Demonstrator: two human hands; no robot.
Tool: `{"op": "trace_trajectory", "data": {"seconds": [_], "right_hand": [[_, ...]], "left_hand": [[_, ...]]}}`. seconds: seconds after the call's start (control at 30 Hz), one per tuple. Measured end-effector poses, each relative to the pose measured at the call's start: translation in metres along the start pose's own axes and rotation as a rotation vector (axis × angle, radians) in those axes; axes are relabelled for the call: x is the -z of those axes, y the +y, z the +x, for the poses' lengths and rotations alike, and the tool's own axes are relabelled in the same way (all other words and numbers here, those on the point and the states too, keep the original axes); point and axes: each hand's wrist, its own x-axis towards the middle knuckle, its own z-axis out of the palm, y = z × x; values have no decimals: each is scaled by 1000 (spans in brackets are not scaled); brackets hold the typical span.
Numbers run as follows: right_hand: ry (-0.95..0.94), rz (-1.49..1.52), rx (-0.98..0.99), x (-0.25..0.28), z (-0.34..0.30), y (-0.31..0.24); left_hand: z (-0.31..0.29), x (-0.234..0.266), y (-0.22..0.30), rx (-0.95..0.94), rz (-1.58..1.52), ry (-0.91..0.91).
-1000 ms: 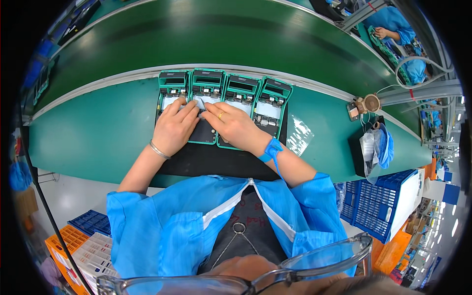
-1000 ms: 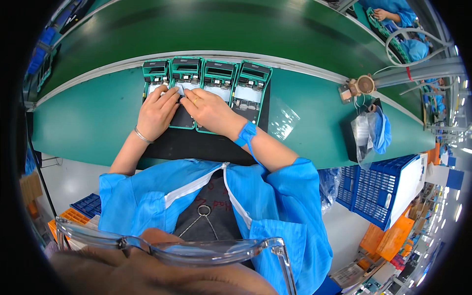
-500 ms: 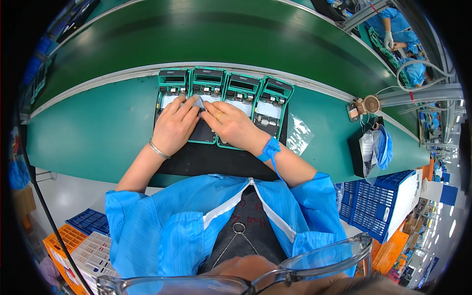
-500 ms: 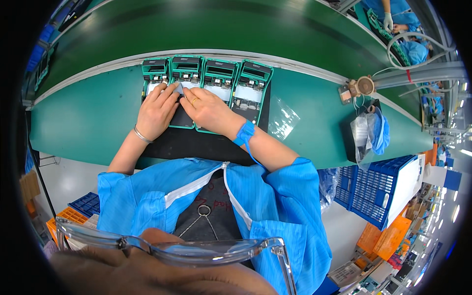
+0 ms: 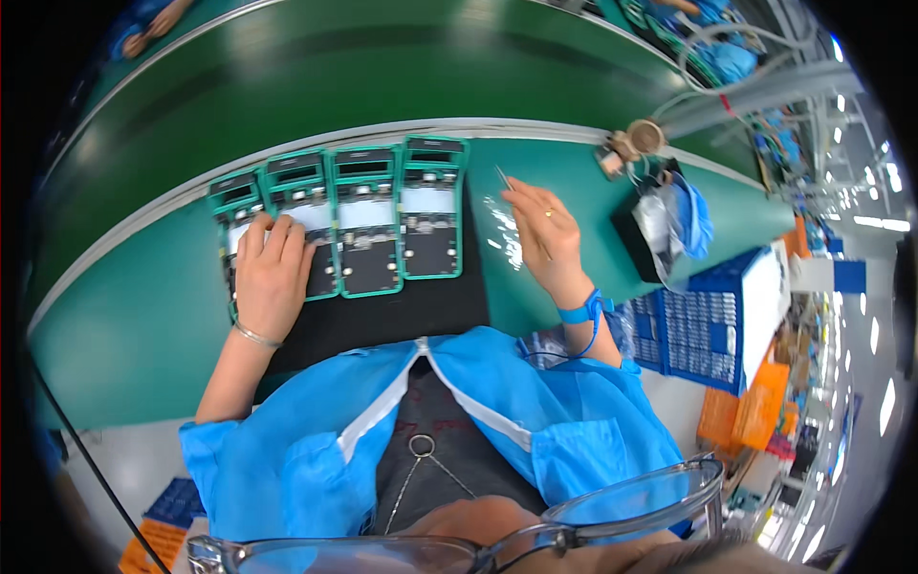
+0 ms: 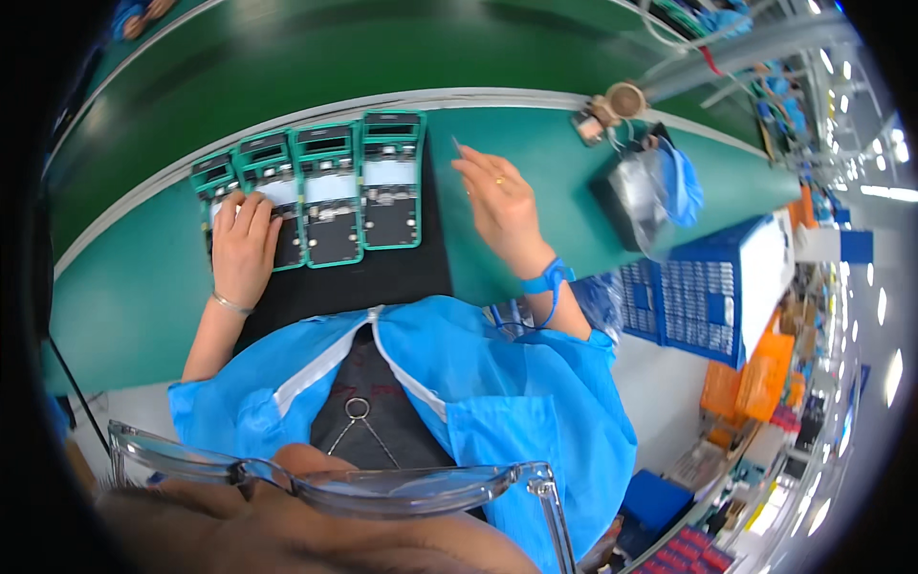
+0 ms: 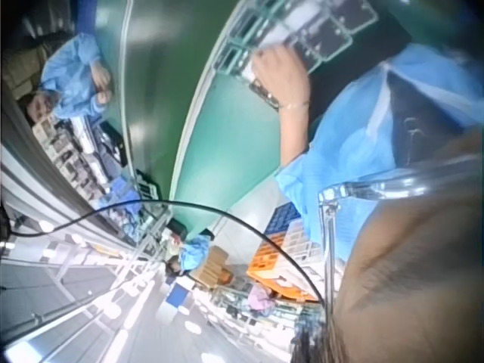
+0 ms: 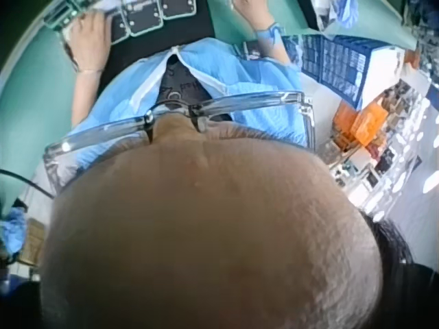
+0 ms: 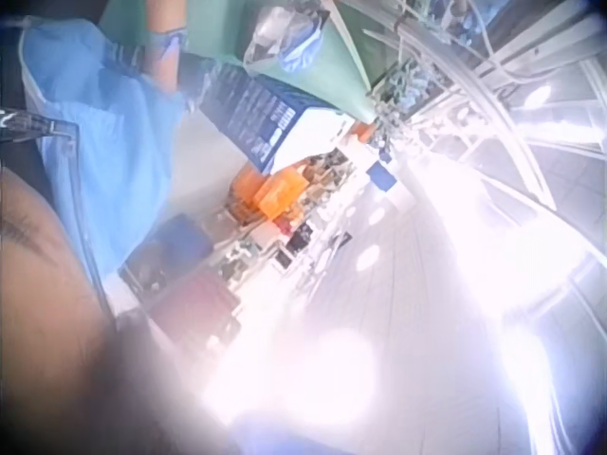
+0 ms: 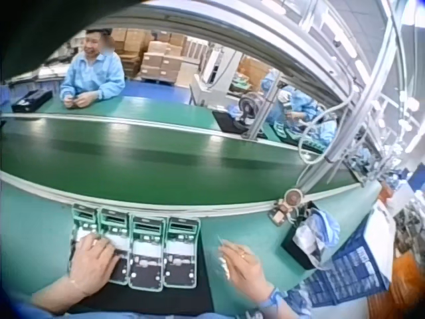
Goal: The worker is assembling small components onto green circuit boards using a metal tool.
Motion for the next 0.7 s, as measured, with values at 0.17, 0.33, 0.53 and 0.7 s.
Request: {"op": "trace_trajectory", "data": {"seconds": [0.17,0.33,0.53,0.7], "right_hand": [[-33,4,-173,19,-61,18],[-17,42,-187,13,-74,15],[-20,78,-157,11,-78,27],[-57,4,-101,3,-72,26]], "left_hand": [[35,-20,73,-382,-492,-55],[49,-68,132,-700,-487,-130],[59,-79,145,-730,-357,-255],[56,-79,140,-716,-342,-280]]}}
